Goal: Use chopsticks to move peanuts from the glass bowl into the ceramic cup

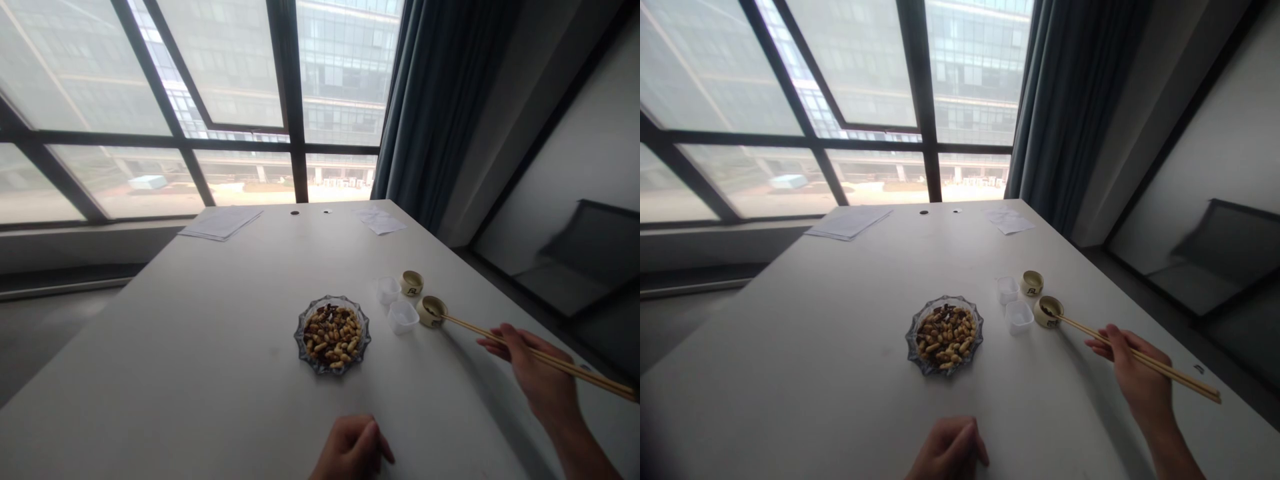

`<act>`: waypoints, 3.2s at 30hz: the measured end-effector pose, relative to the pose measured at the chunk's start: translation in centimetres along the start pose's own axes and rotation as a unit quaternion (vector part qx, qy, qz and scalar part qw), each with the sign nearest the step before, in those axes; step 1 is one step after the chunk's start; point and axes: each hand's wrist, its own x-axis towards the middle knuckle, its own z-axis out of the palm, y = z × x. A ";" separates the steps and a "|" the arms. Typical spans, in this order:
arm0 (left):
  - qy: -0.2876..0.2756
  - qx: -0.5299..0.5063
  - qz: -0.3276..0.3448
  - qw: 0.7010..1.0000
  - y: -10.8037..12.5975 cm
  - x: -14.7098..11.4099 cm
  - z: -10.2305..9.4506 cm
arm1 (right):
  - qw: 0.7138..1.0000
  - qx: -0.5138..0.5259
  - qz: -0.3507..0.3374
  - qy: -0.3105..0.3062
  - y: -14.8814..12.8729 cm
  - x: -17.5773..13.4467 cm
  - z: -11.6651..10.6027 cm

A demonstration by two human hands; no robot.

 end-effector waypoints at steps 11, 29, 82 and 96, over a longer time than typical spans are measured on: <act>0.005 0.009 0.011 1.000 0.3 -0.1 0.1 | 0.990 -0.022 -0.066 -0.123 -3.5 -3.9 6.7; 0.001 0.054 0.016 0.998 0.7 0.0 0.3 | 0.893 -0.148 -0.189 -0.380 -2.9 -7.3 14.6; -0.009 0.062 0.046 0.997 -0.4 0.3 0.0 | 0.848 -0.138 -0.286 -0.423 -1.6 -7.1 14.6; -0.009 0.067 0.036 0.997 -0.4 0.4 -0.1 | 0.831 -0.138 -0.281 -0.459 -1.3 -5.6 15.4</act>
